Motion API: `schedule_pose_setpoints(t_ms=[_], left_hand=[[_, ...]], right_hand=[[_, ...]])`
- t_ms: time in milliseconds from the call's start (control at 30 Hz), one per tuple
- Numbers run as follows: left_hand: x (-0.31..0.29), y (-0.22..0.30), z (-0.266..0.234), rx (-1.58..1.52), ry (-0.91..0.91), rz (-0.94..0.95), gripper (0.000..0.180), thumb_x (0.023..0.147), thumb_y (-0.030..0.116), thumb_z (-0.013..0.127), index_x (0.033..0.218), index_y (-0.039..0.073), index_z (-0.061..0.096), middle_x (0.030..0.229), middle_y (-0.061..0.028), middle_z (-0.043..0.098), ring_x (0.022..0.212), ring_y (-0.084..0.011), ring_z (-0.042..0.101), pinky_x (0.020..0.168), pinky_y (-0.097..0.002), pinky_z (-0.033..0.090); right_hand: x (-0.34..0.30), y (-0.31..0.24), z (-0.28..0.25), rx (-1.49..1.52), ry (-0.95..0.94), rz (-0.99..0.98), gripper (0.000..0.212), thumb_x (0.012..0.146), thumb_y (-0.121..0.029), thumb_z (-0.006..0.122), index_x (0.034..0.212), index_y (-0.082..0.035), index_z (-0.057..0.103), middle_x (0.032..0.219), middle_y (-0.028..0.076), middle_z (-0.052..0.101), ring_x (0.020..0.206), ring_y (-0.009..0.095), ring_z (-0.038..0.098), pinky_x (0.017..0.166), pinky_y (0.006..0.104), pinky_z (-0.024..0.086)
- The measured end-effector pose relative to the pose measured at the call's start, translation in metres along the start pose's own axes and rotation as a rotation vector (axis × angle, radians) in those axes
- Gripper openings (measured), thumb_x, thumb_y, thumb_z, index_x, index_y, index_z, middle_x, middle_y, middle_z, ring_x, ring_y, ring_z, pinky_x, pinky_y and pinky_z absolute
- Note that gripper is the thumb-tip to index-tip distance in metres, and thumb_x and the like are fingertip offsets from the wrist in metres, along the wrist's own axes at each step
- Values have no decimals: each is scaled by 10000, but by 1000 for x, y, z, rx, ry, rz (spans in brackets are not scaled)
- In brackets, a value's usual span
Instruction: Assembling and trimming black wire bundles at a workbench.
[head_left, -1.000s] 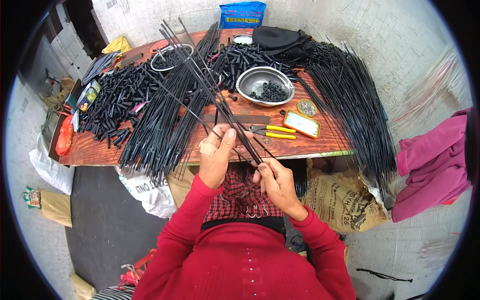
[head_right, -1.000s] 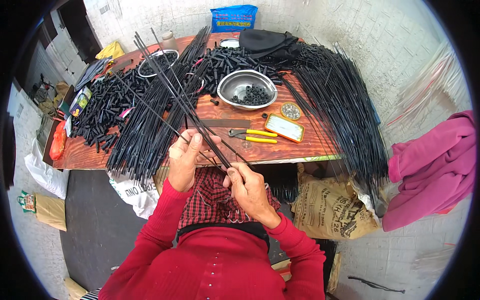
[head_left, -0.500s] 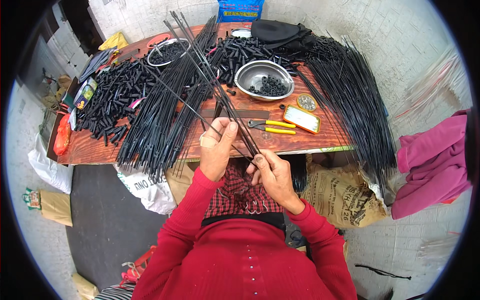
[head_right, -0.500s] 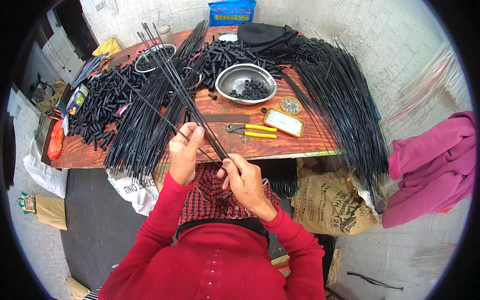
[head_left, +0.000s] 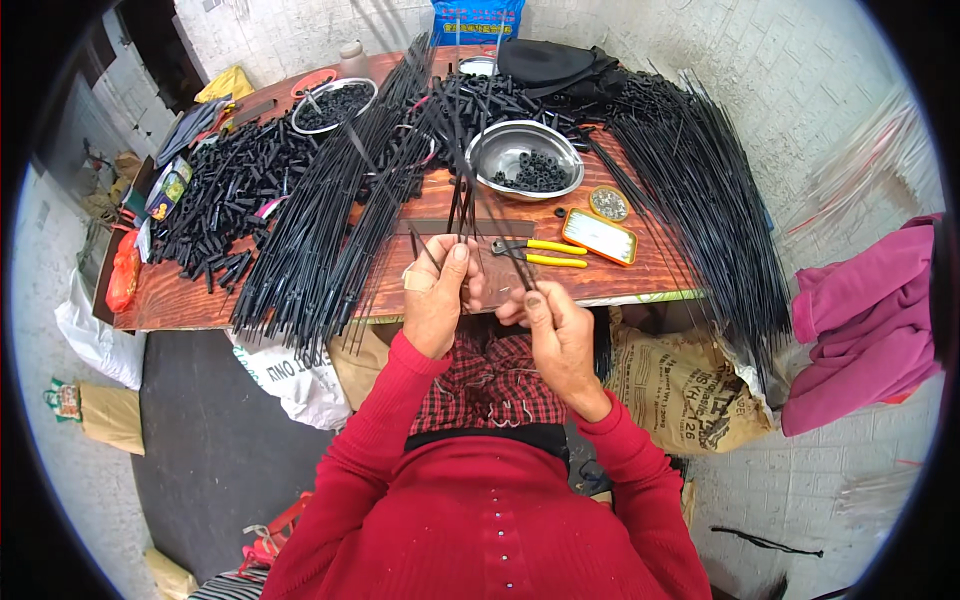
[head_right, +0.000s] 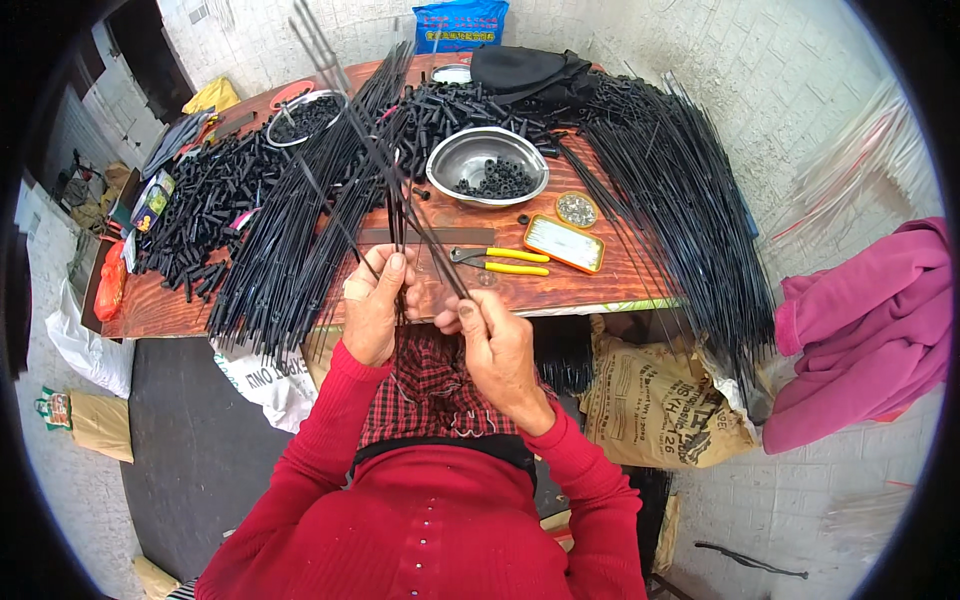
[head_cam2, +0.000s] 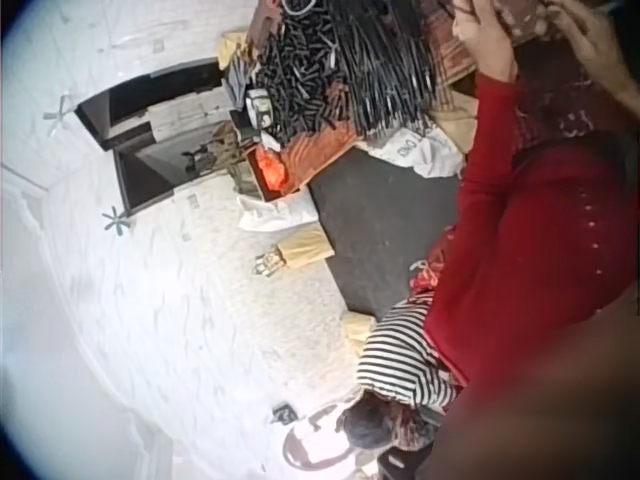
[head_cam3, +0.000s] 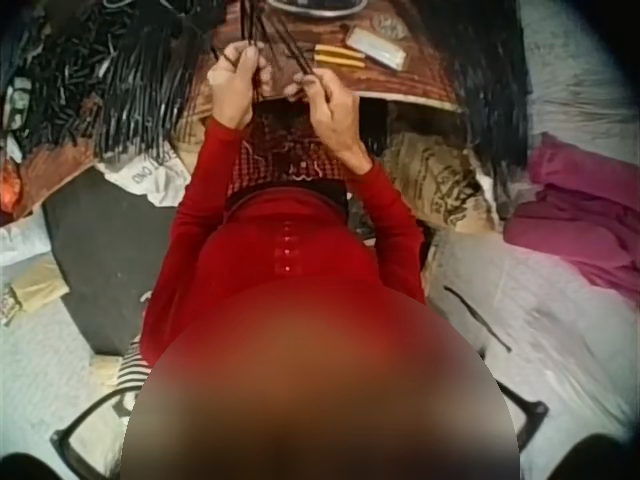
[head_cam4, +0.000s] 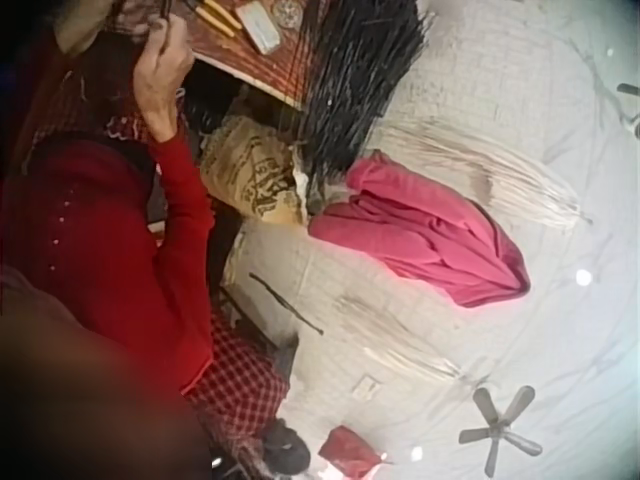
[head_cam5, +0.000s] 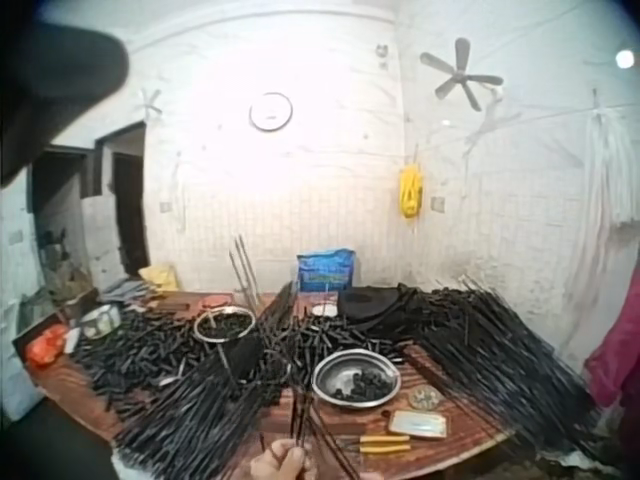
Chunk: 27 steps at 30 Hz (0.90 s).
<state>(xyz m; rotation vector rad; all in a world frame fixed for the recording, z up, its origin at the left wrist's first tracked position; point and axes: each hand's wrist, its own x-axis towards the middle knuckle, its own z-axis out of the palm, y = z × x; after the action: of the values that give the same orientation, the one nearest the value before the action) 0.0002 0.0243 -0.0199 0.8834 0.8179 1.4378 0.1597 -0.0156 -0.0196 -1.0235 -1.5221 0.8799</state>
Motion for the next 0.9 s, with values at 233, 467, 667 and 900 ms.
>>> schedule_pose_setpoints(t_ms=[233,467,667,900], left_hand=[[0,4,-2,-42,59,-56,186,1034,224,508,1104,58,557,735,43,483,534,-10,353,441,-166,260],[-3,10,-10,-142,30,-78,216,1046,265,477,1095,66,547,741,33,441,514,-25,306,436,-179,248],[-8,15,8,-167,21,-9,261,1047,317,472,998,65,521,718,13,471,539,-53,426,439,-200,321],[-14,10,22,-89,-41,29,286,1055,322,440,1041,47,520,1022,-136,672,800,-144,650,659,-246,540]], right_hand=[[29,-78,-35,358,121,-83,298,1057,-288,442,1056,-8,542,703,83,606,434,80,447,416,206,366],[10,-107,-59,410,132,-68,271,1060,-269,434,1040,-12,519,648,88,573,401,90,430,389,197,352],[-26,-56,-40,417,-105,281,302,1039,-264,487,1089,28,548,688,90,611,479,81,486,469,189,383],[-34,-39,-28,318,-138,309,342,1049,-289,467,1130,23,581,665,17,572,466,25,411,457,170,338]])
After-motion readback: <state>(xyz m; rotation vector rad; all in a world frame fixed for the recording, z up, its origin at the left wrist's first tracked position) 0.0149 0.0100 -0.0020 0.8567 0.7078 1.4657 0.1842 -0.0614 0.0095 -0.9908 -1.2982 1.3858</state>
